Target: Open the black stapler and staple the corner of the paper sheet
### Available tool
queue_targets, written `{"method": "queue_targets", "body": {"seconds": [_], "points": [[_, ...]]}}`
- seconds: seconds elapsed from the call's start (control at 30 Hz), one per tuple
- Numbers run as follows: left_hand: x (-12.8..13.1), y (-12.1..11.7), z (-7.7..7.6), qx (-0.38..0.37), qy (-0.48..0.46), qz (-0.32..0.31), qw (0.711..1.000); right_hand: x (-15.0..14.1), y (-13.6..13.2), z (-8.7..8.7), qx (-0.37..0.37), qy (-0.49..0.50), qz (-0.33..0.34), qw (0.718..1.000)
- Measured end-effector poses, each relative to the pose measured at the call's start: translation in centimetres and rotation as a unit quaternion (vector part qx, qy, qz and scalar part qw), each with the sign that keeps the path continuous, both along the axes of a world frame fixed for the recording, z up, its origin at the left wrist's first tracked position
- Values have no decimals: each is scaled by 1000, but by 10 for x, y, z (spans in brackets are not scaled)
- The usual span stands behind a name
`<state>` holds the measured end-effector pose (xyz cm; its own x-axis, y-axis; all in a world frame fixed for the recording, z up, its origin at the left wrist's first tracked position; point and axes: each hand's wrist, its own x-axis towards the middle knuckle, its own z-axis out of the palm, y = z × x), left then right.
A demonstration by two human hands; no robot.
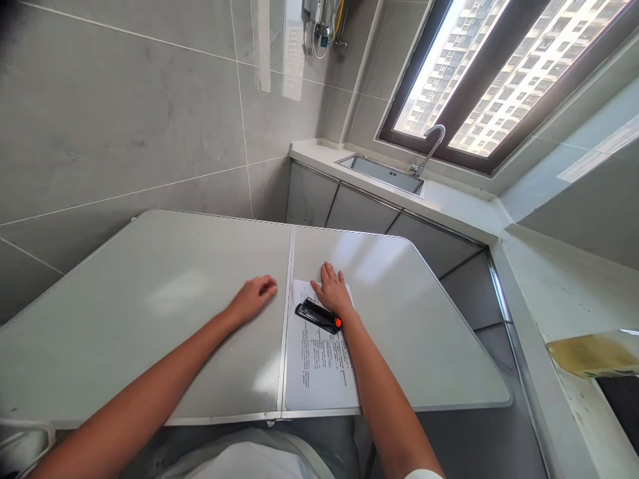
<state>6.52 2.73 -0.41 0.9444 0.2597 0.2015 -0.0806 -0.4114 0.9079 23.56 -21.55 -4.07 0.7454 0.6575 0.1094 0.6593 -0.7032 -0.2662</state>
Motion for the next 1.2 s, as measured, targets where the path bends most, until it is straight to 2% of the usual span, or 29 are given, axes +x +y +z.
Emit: {"method": "queue_targets", "body": {"seconds": [0.07, 0.1, 0.17, 0.27, 0.33, 0.57, 0.77, 1.0, 1.2], "points": [[-5, -35, -7, 154, 16, -16, 988, -3, 5, 0, 9, -3, 0, 1000], [-7, -50, -11, 198, 29, -24, 979, -3, 6, 0, 15, -5, -2, 1000], [-11, -69, -19, 228, 41, -42, 972, -3, 6, 1, 27, -8, -3, 1000], [-12, -78, -28, 195, 45, -81, 977, -2, 4, 3, 53, -3, -5, 999], [-13, -79, -27, 160, 36, -90, 982, -3, 2, 5, 80, 5, -12, 997], [-17, -85, -7, 17, -26, -100, 994, -9, -2, 11, 129, 13, 17, 991], [-9, -80, -10, -122, 20, 0, 992, -7, -2, 9, 141, 15, 16, 990], [-6, -77, 2, -148, 25, 51, 987, -7, -4, 12, 149, 26, 21, 988], [-9, -69, 11, -131, 62, 82, 986, -14, 3, 11, 152, 38, 32, 987]]}}
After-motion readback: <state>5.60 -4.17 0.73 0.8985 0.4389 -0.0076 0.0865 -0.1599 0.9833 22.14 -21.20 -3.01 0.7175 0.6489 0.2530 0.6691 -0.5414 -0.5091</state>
